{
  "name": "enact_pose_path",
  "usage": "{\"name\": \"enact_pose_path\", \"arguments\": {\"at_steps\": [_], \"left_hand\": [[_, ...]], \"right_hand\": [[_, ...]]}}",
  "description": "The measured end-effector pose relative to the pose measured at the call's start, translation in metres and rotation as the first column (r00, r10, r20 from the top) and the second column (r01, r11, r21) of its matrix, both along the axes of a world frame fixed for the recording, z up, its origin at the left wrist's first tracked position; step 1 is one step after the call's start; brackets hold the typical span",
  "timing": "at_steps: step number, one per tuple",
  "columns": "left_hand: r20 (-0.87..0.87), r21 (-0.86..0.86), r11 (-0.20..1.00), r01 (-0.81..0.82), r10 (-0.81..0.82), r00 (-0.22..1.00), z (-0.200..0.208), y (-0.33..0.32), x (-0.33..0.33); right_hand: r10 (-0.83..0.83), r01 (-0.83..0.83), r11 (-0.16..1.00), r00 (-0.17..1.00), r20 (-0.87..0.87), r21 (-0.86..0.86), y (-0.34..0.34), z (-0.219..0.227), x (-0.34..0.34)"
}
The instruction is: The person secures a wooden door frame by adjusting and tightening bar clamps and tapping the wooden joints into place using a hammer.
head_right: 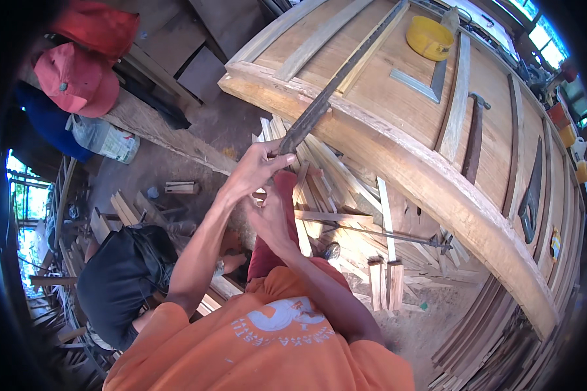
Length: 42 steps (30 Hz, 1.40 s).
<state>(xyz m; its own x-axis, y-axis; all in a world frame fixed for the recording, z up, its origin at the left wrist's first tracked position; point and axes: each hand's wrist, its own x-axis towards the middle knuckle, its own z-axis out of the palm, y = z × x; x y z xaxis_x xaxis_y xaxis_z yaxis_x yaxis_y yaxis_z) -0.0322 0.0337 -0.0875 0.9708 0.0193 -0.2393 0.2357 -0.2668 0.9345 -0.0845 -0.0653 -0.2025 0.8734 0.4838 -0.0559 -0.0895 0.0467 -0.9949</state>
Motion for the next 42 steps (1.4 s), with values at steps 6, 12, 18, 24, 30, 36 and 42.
{"name": "enact_pose_path", "arguments": {"at_steps": [6,12,18,24,30,36,42], "left_hand": [[0.000,-0.173,0.919,-0.354,0.359,0.933,-0.021,0.021,-0.023],[-0.283,-0.327,0.798,-0.506,0.428,0.858,-0.006,0.033,-0.047],[0.427,0.024,0.837,-0.546,0.485,0.763,-0.006,-0.016,-0.049],[0.524,0.641,0.760,-0.108,-0.330,0.785,-0.059,-0.073,-0.056],[0.330,0.657,0.754,-0.009,-0.277,0.903,-0.106,-0.051,-0.061],[-0.279,-0.921,0.196,-0.336,0.267,0.923,-0.099,0.015,-0.085],[-0.275,-0.837,0.309,-0.452,0.477,0.835,-0.052,0.025,-0.052]], "right_hand": [[0.055,0.085,0.936,0.923,-0.381,0.341,0.014,0.024,0.015],[0.501,0.094,0.594,0.734,-0.459,0.799,0.020,0.010,0.012],[0.582,0.010,0.647,0.640,-0.502,0.763,-0.043,-0.001,0.019],[-0.193,0.300,0.927,0.897,-0.398,0.226,-0.141,0.054,0.052],[0.059,0.131,0.920,0.884,0.464,-0.368,-0.102,0.087,0.035],[0.001,0.004,0.995,0.999,0.044,-0.100,-0.069,0.063,0.037],[-0.146,0.142,0.984,0.989,-0.037,-0.106,-0.092,0.084,0.075]]}}
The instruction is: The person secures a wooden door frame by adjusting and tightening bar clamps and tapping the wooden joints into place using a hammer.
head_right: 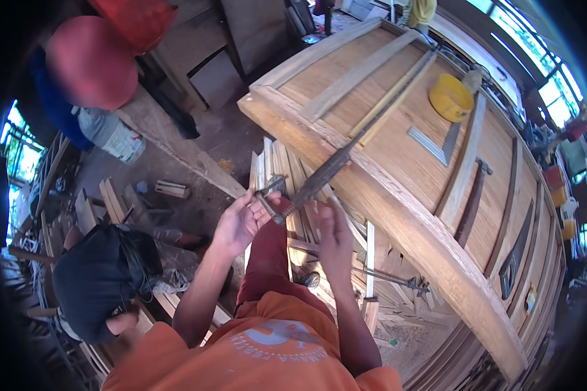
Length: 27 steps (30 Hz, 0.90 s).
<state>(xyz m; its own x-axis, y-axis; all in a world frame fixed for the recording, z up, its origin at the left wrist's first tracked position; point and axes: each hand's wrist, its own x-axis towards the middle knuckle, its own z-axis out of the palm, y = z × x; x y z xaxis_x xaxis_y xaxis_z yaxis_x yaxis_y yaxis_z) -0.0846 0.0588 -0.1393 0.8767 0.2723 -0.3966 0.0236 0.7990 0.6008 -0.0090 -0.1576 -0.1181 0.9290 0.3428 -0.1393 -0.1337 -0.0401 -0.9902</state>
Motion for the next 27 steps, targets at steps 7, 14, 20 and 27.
{"name": "enact_pose_path", "arguments": {"at_steps": [7,14,20,27], "left_hand": [[0.160,0.973,-0.149,-0.177,-0.122,0.980,0.006,-0.097,-0.012],[-0.226,0.912,0.257,0.319,-0.332,0.916,-0.059,-0.055,-0.061],[0.253,-0.695,0.634,0.338,-0.224,0.941,-0.055,-0.047,-0.028],[0.434,-0.613,0.697,0.373,-0.098,0.896,-0.060,0.003,0.016]], "right_hand": [[-0.132,0.132,0.991,0.991,-0.012,0.018,-0.025,0.022,0.021],[-0.203,0.204,0.979,0.979,0.022,-0.005,-0.027,0.020,0.019],[-0.173,0.192,0.979,0.962,0.210,-0.072,0.003,0.046,0.011],[0.336,0.100,0.860,0.627,0.703,-0.500,0.026,0.060,0.035]]}}
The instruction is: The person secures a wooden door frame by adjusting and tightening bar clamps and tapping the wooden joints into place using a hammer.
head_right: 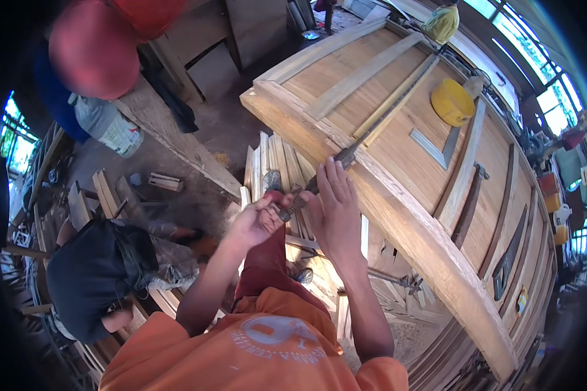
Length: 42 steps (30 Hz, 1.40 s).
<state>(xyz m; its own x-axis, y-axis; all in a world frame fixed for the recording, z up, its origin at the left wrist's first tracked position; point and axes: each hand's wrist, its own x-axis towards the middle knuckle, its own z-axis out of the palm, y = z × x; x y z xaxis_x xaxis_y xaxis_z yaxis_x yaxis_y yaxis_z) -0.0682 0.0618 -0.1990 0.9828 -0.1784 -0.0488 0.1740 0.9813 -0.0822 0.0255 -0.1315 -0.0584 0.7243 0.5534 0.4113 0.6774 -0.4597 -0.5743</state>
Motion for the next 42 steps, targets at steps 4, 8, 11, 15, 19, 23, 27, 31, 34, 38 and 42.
{"name": "enact_pose_path", "arguments": {"at_steps": [4,8,11,15,19,23,27,31,34,38,42], "left_hand": [[-0.278,0.690,0.719,-0.078,0.363,0.889,0.068,0.016,0.011],[0.202,0.979,-0.050,-0.197,0.337,0.920,0.109,-0.041,0.001],[0.421,0.596,-0.697,-0.399,-0.151,0.894,0.085,-0.104,-0.018],[0.192,-0.038,-0.983,-0.182,-0.186,0.964,0.024,-0.109,-0.015],[0.325,0.566,-0.800,-0.200,-0.006,0.946,0.002,-0.050,-0.019],[0.125,0.978,0.123,-0.169,0.306,0.944,0.009,-0.021,-0.022],[-0.165,0.629,0.763,-0.151,0.321,0.933,0.038,0.008,-0.007],[-0.156,0.751,0.632,-0.189,0.449,0.880,0.086,0.001,0.003],[0.004,0.920,0.312,-0.238,0.598,0.801,0.117,-0.039,0.004],[0.306,0.950,-0.227,-0.212,0.557,0.772,0.119,-0.057,0.008],[0.186,0.981,-0.069,-0.181,0.606,0.773,0.086,-0.028,0.010]], "right_hand": [[0.099,-0.100,0.992,0.995,-0.019,-0.081,-0.009,-0.013,0.015],[0.270,-0.156,0.941,0.883,-0.385,0.301,-0.028,-0.015,0.031],[0.223,0.176,0.843,0.746,-0.628,0.509,-0.053,-0.008,0.037],[0.031,0.308,0.837,0.799,-0.601,0.452,-0.084,-0.006,0.018],[0.073,0.318,0.883,0.633,-0.770,0.345,-0.090,-0.015,-0.004],[0.129,0.285,0.857,0.687,-0.715,0.429,-0.076,-0.018,-0.007],[0.087,0.286,0.882,0.682,-0.726,0.375,-0.068,-0.019,-0.002],[0.056,0.302,0.887,0.681,-0.730,0.350,-0.078,-0.027,-0.010],[0.055,0.355,0.868,0.627,-0.777,0.348,-0.081,-0.030,-0.017],[0.059,0.490,0.801,0.506,-0.860,0.343,-0.053,-0.027,-0.010],[-0.072,0.192,0.936,0.924,-0.375,0.295,0.001,-0.034,0.026]]}}
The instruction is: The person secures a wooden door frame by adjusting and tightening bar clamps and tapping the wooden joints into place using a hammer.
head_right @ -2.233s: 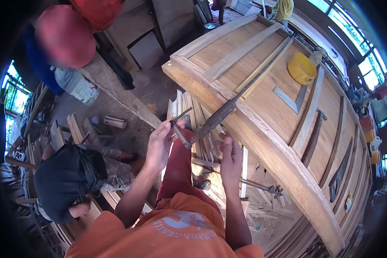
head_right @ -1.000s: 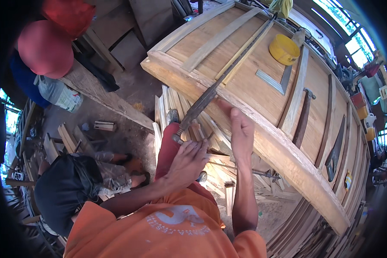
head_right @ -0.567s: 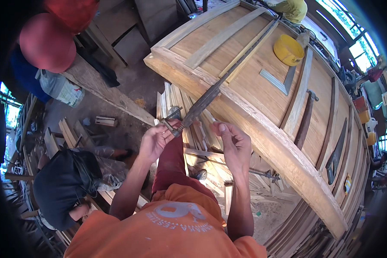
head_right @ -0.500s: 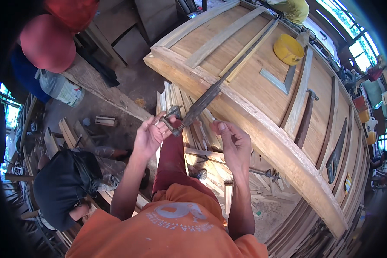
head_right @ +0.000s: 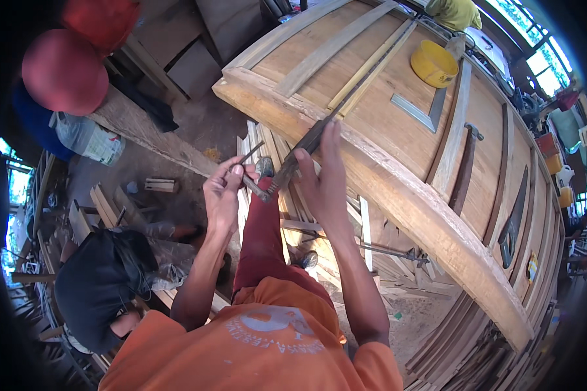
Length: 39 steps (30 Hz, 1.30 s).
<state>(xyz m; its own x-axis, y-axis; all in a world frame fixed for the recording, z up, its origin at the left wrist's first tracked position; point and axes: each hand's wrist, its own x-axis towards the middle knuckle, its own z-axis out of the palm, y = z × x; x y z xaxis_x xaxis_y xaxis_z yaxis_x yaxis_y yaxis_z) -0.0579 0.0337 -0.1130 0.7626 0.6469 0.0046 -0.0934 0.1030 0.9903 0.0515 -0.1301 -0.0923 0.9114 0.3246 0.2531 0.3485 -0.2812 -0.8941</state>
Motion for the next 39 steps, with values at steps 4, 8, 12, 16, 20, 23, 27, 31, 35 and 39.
{"name": "enact_pose_path", "arguments": {"at_steps": [4,8,12,16,20,23,27,31,35,39], "left_hand": [[-0.082,-0.371,0.927,0.052,-0.088,0.993,-0.034,0.005,-0.006],[0.020,-0.440,0.895,0.078,-0.077,0.997,-0.045,0.005,-0.007],[0.006,-0.327,0.942,0.069,-0.071,0.997,-0.045,0.015,-0.002],[-0.011,-0.341,0.935,0.097,-0.107,0.994,-0.047,0.020,-0.003],[-0.001,-0.521,0.836,0.169,-0.199,0.980,-0.053,0.026,-0.005],[-0.056,-0.542,0.809,0.229,-0.307,0.950,-0.045,0.036,-0.004],[-0.117,-0.061,0.972,0.229,-0.235,0.965,-0.002,0.029,-0.005],[-0.237,0.591,0.684,0.428,-0.360,0.903,0.037,-0.039,-0.027],[-0.401,0.897,0.101,0.430,-0.224,0.888,0.010,-0.093,-0.039],[-0.706,0.687,-0.291,0.666,-0.051,0.706,-0.043,-0.078,-0.042]], "right_hand": [[0.077,0.030,0.958,0.931,0.357,-0.286,0.022,-0.026,0.020],[0.089,0.058,0.901,0.946,0.313,-0.429,0.008,-0.014,0.015],[0.084,-0.051,0.864,0.995,0.045,-0.501,-0.015,0.051,0.041],[-0.099,0.139,0.931,0.986,0.134,-0.338,0.004,0.075,0.146],[-0.441,0.681,0.628,0.710,0.549,-0.377,0.054,0.006,0.239],[-0.448,0.497,0.761,0.867,0.217,-0.418,0.062,-0.041,0.266],[-0.408,0.469,0.764,0.883,0.231,-0.443,0.057,-0.049,0.265],[-0.425,0.482,0.778,0.876,0.229,-0.403,0.057,-0.035,0.257],[-0.426,0.476,0.793,0.880,0.211,-0.381,0.057,-0.033,0.253],[-0.381,0.438,0.812,0.899,0.219,-0.385,0.052,-0.031,0.250]]}}
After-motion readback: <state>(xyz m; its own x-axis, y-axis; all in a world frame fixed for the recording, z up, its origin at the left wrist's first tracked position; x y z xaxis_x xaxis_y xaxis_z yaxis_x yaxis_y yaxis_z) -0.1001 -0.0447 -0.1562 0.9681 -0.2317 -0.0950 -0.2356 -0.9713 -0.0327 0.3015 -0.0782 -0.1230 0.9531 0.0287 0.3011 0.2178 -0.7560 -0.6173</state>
